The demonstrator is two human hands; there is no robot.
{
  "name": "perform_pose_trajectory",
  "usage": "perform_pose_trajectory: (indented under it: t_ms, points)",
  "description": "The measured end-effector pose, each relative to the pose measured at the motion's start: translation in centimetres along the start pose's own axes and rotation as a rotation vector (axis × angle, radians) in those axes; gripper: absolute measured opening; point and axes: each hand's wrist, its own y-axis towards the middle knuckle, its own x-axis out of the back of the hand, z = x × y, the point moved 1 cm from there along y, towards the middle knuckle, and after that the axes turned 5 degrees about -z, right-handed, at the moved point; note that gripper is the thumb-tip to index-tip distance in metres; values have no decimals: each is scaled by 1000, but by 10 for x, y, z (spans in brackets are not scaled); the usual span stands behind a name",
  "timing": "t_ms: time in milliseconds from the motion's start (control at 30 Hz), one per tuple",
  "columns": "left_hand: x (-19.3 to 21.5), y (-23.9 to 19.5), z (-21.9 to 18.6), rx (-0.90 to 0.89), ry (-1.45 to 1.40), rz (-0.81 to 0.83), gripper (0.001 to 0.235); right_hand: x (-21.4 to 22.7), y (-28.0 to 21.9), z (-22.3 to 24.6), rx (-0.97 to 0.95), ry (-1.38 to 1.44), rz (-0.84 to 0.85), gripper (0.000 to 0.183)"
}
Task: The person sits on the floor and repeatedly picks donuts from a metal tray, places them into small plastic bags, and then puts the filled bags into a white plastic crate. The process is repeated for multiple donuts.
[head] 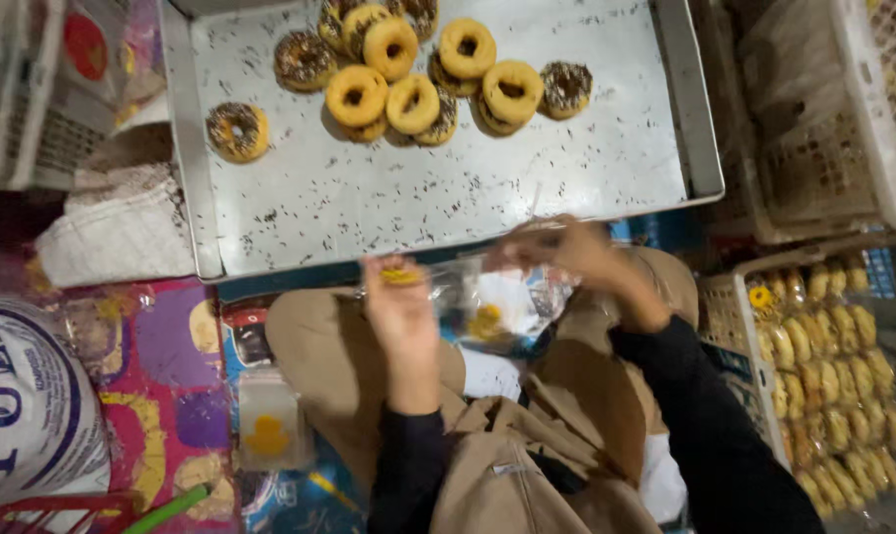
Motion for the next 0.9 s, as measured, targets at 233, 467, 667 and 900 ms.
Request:
perform_pose_trajectory:
  t_ms: [233,467,667,900]
  points:
    - [15,20,-48,99,-124,-350,26,83,194,-37,568,-520,-1166,83]
    - [-26,26,-28,258,-328,-278,49,40,48,-25,635,595,-555,58]
    - [-38,-8,20,272,-433,-130,53,-68,-124,-1,670,604,-524,57]
    - [-66,-55,20,89,-148,249,73,-65,-119,40,914,357,-394,56]
